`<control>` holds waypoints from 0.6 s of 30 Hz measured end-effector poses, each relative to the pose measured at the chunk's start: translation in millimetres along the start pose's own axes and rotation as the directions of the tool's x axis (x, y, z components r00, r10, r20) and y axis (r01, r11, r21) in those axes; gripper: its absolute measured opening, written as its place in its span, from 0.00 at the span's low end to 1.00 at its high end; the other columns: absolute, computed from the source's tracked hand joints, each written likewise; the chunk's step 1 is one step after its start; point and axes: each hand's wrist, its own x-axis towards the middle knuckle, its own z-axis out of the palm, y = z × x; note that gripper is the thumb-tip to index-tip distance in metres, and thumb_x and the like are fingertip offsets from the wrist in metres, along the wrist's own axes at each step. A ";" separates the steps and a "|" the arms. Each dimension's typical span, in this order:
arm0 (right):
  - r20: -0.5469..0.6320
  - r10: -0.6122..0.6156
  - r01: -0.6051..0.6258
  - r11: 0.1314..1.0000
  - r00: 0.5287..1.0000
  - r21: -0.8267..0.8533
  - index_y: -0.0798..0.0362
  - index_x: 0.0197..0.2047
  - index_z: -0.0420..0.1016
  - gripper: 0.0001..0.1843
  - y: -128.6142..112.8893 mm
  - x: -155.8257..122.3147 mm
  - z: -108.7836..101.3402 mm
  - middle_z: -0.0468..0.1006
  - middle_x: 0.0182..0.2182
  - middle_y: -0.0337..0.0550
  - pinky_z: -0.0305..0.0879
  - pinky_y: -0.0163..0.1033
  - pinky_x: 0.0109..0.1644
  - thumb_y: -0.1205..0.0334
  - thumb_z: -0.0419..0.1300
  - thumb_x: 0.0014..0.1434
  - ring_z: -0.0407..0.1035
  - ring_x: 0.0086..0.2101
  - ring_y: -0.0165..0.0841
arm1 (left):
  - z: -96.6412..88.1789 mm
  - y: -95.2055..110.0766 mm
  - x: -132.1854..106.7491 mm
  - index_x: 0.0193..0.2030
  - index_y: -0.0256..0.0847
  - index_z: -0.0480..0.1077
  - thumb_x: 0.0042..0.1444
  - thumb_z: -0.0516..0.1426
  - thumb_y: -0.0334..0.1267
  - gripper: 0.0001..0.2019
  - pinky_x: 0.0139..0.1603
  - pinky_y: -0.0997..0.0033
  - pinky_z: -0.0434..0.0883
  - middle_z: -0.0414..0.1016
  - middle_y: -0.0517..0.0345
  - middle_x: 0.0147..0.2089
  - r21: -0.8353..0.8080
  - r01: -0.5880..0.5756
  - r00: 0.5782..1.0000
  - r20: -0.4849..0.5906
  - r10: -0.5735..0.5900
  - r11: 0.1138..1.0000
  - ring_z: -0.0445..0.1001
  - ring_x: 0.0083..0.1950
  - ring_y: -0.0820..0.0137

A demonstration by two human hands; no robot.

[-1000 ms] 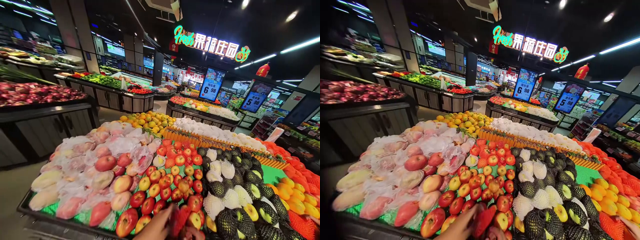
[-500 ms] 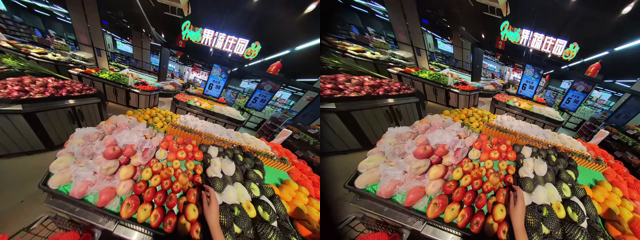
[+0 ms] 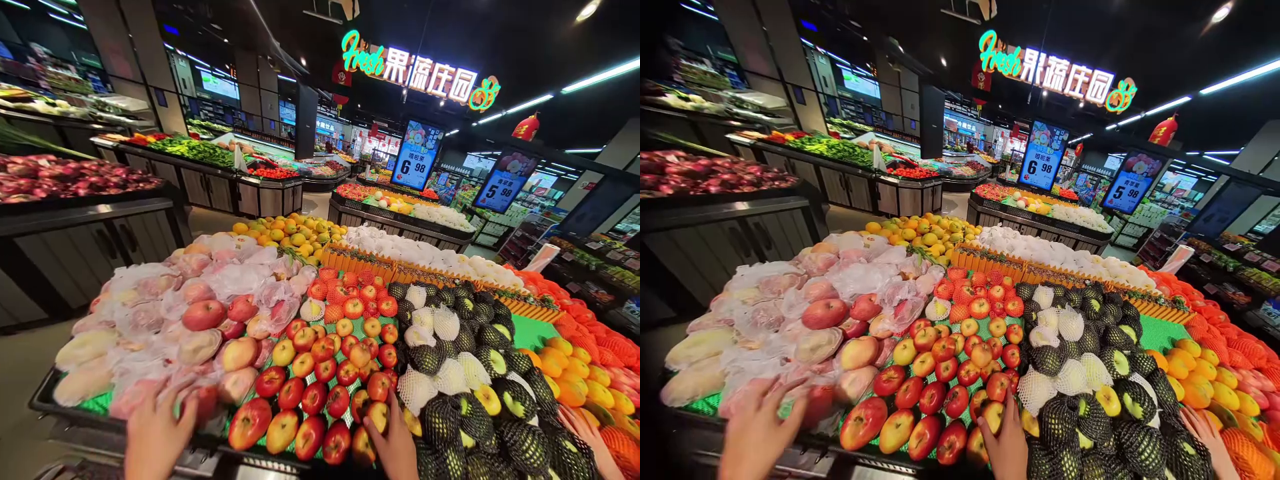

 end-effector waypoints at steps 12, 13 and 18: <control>-0.156 0.104 -0.080 0.985 0.982 0.153 0.35 0.63 0.78 0.41 12.9 -16.3 32.9 0.68 0.63 0.50 0.78 0.42 0.51 0.36 0.72 0.46 0.70 0.59 0.50 | 122.8 177.0 28.4 0.77 0.32 0.60 0.55 0.65 0.37 0.43 0.80 0.46 0.45 0.62 0.39 0.75 -0.129 -0.479 0.516 0.759 0.397 0.868 0.55 0.77 0.49; -0.169 0.123 -0.099 0.985 0.978 0.143 0.38 0.67 0.75 0.43 9.7 -19.1 37.2 0.66 0.65 0.49 0.78 0.45 0.57 0.33 0.69 0.49 0.68 0.62 0.51 | 123.8 180.1 33.0 0.76 0.31 0.61 0.54 0.66 0.37 0.42 0.80 0.47 0.45 0.64 0.38 0.73 -0.122 -0.483 0.508 0.767 0.392 0.867 0.57 0.76 0.49; -0.200 0.142 -0.109 0.980 0.969 0.167 0.47 0.69 0.73 0.44 -7.0 -21.7 47.1 0.63 0.67 0.51 0.64 0.53 0.74 0.32 0.61 0.56 0.60 0.68 0.51 | 125.2 180.4 47.9 0.73 0.32 0.67 0.53 0.67 0.39 0.40 0.80 0.47 0.46 0.68 0.39 0.70 -0.150 -0.498 0.468 0.783 0.410 0.854 0.61 0.73 0.49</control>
